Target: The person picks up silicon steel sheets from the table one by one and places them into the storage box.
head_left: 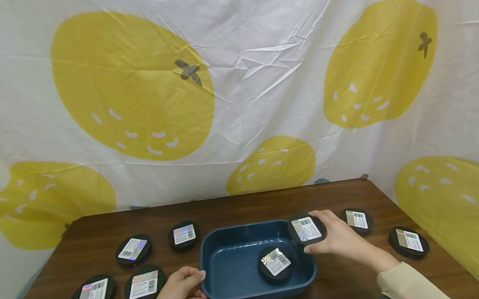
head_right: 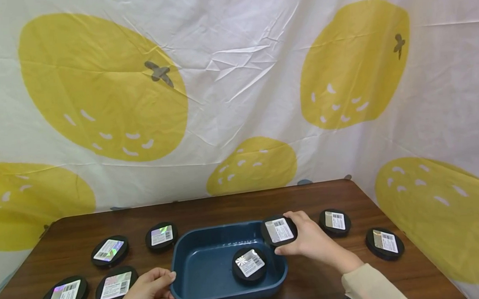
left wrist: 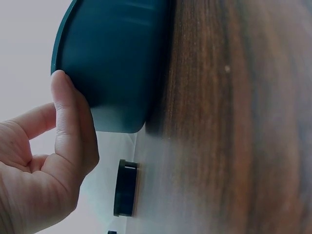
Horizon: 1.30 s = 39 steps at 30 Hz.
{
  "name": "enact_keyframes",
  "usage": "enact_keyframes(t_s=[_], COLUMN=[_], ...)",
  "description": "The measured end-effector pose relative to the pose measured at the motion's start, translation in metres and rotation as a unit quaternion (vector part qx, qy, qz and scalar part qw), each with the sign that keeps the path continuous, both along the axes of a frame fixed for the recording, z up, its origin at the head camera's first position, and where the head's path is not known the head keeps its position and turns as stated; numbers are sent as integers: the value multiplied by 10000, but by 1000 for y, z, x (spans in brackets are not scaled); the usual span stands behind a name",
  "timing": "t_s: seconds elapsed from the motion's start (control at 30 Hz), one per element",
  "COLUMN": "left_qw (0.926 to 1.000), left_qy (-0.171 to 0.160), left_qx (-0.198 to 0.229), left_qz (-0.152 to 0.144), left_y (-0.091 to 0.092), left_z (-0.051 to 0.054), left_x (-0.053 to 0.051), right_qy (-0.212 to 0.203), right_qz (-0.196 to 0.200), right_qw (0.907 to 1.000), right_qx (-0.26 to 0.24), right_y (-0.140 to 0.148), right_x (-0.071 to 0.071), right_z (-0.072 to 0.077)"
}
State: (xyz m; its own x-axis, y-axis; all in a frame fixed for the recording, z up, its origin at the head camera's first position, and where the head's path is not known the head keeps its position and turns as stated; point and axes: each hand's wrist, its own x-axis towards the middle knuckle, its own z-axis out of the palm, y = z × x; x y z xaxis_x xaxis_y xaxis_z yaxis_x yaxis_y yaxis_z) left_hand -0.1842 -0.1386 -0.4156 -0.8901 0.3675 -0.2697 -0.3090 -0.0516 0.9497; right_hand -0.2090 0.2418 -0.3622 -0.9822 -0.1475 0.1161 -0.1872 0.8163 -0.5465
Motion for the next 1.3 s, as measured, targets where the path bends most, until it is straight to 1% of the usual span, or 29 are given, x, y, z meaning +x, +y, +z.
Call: enact_keyframes(t_s=[0.13,0.3,0.5,0.6,0.73,0.87,1.07,1.17,1.3], left_qw=[10000,10000,10000,10000,10000,10000,10000,10000,10000], left_qy=[17,35,15,24,41,23,-12,15,39], left_qx=[-2,-8,5,13,22,33,1,-18,-37], left_qz=[12,18,13,7,27,54,-8,-18,-30], left_y=[-1,-2,-3,-3,-1,0,-1,-2,-3], left_z=[0,1,1,1,1,0,0,1,0], left_x=[0,0,0,-1,-2,-2,-1,-1,-1], right_qy=[32,137,70,95,21,-93,-194,-212,-189], right_qz=[112,302,494,586,656,644,612,599,476], right_qw=[9999,9993,9985,9981,9978,9979,9979,9980,9986], right_qx=[-62,-198,-213,-186,-135,-58,6,-14,125], right_y=[-11,-23,-34,-39,-46,-52,-60,-64,-69], right_x=[0,0,2,2,2,3,7,8,10], right_z=[2,-3,-9,-9,-8,-8,-13,-14,-16])
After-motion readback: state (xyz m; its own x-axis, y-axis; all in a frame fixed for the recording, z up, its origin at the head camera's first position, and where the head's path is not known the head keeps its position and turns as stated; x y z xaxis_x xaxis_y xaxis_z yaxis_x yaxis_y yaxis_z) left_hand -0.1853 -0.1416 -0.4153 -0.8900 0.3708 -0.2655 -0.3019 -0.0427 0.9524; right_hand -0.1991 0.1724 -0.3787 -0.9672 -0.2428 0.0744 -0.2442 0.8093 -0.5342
